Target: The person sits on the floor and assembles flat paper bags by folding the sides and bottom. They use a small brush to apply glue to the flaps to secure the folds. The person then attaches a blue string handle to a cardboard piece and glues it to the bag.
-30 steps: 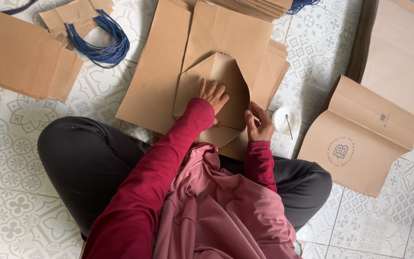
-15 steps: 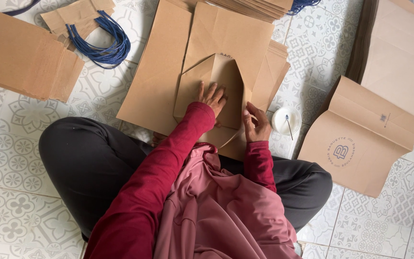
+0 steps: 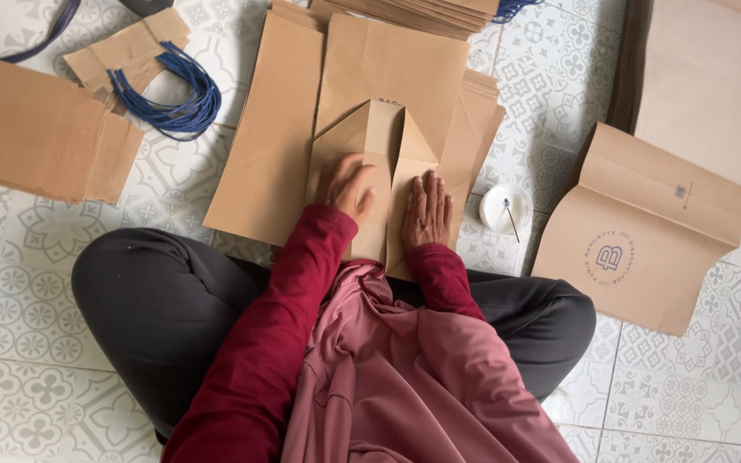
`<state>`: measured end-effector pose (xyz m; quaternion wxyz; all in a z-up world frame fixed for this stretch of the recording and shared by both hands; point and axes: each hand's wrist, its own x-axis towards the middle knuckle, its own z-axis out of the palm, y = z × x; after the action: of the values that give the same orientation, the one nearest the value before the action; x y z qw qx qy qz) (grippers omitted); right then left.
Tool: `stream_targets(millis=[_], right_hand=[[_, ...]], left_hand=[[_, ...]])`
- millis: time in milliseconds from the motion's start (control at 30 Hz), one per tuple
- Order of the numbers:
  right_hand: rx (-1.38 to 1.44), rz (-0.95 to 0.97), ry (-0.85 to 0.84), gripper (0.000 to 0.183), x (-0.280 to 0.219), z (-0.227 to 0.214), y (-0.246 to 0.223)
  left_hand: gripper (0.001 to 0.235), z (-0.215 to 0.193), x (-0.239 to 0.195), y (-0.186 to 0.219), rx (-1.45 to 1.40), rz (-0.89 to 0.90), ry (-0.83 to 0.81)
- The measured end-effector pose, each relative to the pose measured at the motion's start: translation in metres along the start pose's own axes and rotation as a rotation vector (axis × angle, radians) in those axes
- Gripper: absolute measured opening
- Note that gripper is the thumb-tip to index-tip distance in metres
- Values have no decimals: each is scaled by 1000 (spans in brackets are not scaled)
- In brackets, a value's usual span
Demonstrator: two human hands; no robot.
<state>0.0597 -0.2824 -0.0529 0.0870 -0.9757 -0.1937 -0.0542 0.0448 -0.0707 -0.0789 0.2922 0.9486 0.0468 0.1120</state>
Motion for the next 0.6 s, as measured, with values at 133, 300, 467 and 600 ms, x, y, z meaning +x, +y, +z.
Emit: stream_targets(millis=[133,300,467,600], right_hand=[[-66,7,-39,53,1,-25,-9],[-43,1,-198,68,4,-23,-3],[23,9,-202,59,5,-29,2],[36,38,-202,58,1,-32,0]], left_hand=[[53,-20,-23,28,227,-199,64],[69,-44,-26,59,528,-266,-302],[89,-45,-21,79,494,-377,-350],[94,-85,-35,105,546,-423,-325]])
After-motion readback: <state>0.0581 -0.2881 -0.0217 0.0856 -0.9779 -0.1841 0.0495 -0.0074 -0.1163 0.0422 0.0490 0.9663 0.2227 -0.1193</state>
